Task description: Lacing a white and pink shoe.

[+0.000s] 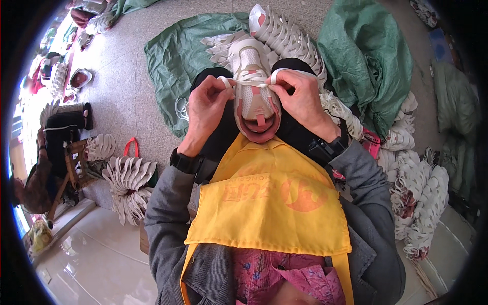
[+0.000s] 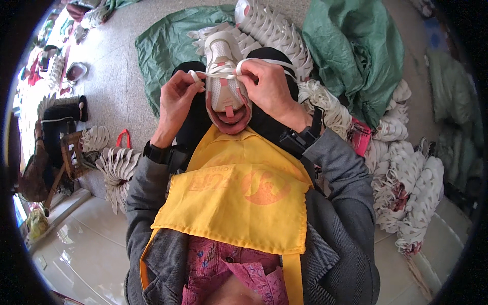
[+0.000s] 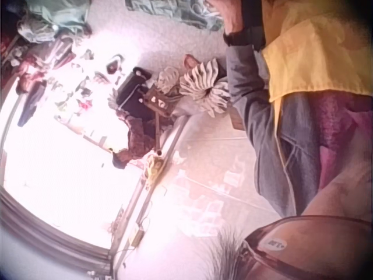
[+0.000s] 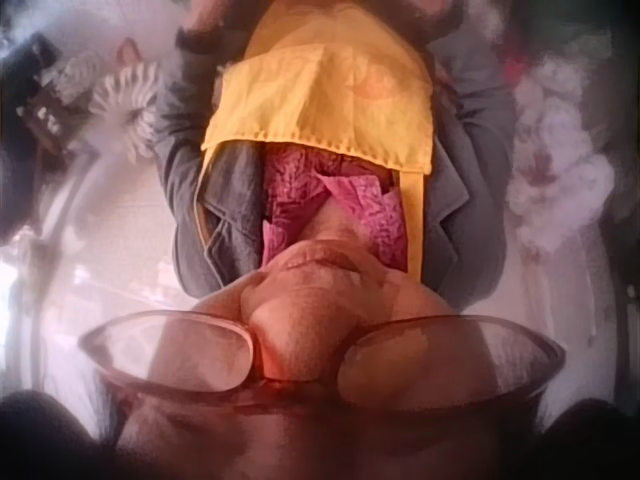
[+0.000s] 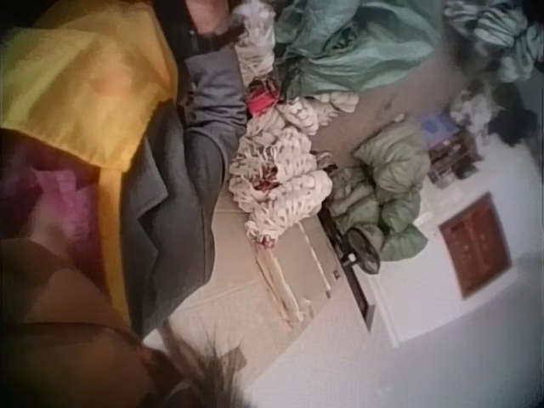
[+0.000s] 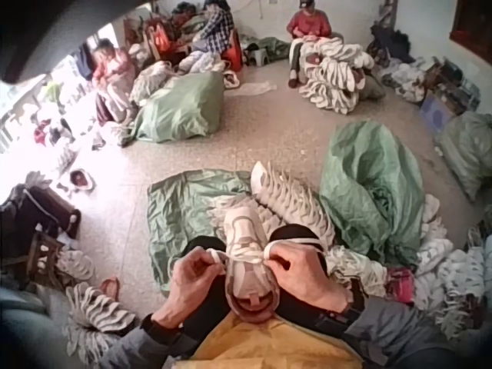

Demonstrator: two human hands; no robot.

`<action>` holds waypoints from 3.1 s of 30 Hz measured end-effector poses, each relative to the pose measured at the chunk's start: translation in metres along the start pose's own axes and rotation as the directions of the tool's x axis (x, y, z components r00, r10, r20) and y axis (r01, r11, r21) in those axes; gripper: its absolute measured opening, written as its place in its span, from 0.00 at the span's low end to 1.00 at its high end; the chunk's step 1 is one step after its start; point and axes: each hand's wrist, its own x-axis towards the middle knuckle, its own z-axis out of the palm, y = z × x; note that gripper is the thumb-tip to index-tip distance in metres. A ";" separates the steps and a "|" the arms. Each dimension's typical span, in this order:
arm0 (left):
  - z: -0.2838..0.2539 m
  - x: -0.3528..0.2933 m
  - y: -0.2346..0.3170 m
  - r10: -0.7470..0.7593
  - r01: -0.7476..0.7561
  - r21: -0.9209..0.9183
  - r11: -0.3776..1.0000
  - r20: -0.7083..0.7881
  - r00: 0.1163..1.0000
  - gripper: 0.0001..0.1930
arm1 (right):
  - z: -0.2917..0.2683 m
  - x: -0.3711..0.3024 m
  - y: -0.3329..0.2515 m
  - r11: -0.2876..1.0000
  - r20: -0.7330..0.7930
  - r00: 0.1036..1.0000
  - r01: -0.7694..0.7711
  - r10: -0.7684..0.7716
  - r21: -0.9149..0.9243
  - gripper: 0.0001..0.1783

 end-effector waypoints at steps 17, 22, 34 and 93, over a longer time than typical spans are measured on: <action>0.006 0.003 -0.008 0.002 -0.003 -0.025 1.000 -0.045 0.999 0.05 | 0.002 -0.002 0.003 0.982 0.007 0.992 -0.124 0.124 0.146 0.06; 0.008 0.000 0.000 0.024 -0.006 0.199 0.980 -0.085 0.996 0.06 | 0.004 -0.004 0.009 0.977 -0.006 0.991 -0.131 0.134 0.171 0.06; 0.020 0.007 0.012 0.473 -0.426 0.618 0.660 0.098 0.875 0.07 | 0.004 -0.003 0.006 0.973 -0.005 0.989 -0.145 0.148 0.182 0.06; 0.037 -0.009 -0.003 0.450 -0.364 0.743 0.561 0.096 0.888 0.13 | 0.004 0.007 -0.013 0.711 0.219 0.938 0.347 -0.269 -0.611 0.07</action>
